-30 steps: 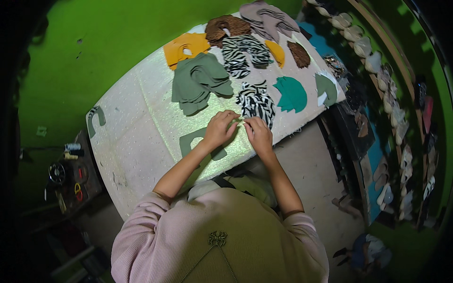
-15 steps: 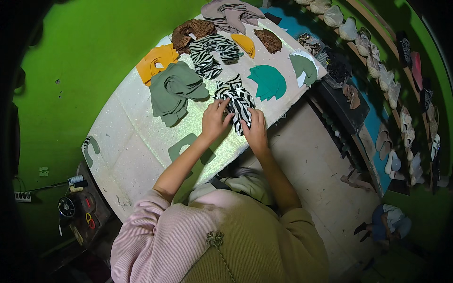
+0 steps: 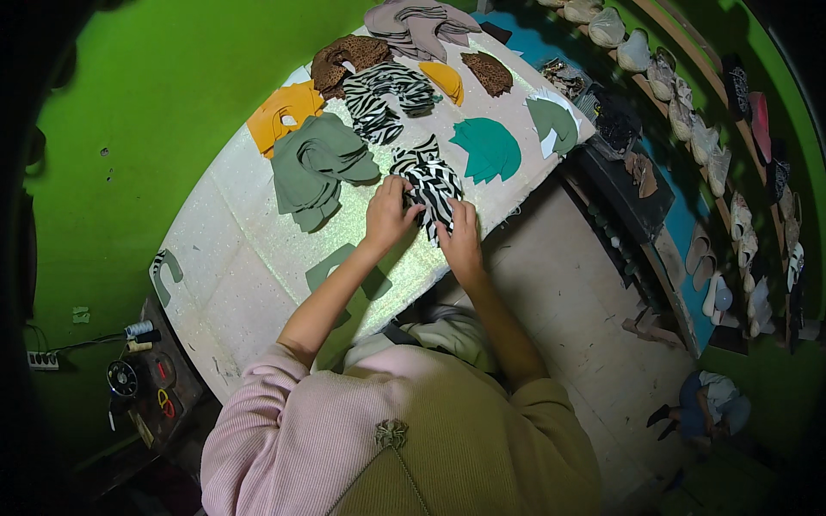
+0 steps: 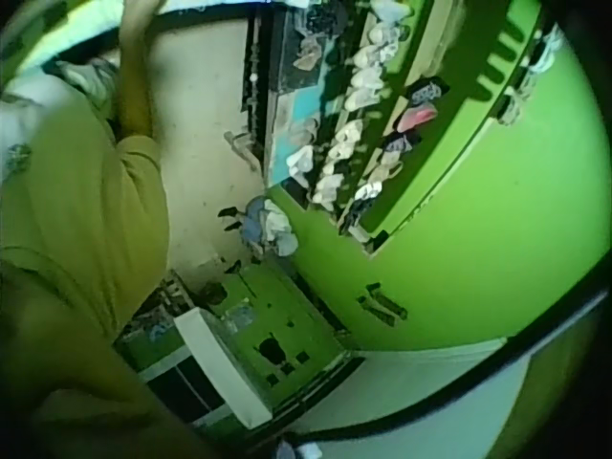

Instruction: Organizing and stacking precut shoe upper components on a workbench.

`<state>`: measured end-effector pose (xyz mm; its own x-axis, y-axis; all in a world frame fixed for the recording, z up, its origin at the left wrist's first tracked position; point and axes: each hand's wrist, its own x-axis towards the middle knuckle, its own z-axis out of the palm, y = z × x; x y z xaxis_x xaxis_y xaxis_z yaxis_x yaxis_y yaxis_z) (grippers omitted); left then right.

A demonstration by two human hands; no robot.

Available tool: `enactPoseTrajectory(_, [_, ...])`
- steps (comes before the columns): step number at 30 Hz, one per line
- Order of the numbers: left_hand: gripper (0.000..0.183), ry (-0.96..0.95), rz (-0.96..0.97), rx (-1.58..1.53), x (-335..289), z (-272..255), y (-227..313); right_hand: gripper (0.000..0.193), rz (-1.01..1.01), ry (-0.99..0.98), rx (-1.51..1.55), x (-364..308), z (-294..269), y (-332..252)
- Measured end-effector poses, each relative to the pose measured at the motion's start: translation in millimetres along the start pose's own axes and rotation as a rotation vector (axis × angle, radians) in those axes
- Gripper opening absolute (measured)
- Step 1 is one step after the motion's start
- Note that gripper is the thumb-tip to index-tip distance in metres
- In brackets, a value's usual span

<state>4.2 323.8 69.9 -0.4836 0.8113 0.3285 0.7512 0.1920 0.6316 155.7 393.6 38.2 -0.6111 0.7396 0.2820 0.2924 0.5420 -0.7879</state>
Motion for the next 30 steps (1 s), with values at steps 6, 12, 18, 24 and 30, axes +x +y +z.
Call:
enactPoseTrajectory(6, [0.026, -0.062, 0.023, 0.026, 0, 1, 6, 0.048, -0.038, 0.029, -0.091, -1, 3, 5])
enactPoseTrajectory(12, [0.019, -0.046, 0.153, -0.030, -8, 7, 4, 0.046, 0.028, -0.011, -0.060, -3, 2, 2])
enactPoseTrajectory(18, [0.013, -0.090, 0.168, -0.108, -16, 0, 2, 0.036, 0.004, 0.017, -0.055, -4, 4, 0])
enactPoseTrajectory(24, [0.016, -0.209, 0.209, -0.212, -22, -9, -5, 0.022, -0.074, 0.020, -0.044, -4, 2, 4])
enactPoseTrajectory(30, [0.021, -0.319, 0.181, -0.289, -30, -14, -7, 0.020, -0.067, -0.085, -0.008, -8, -8, -9])
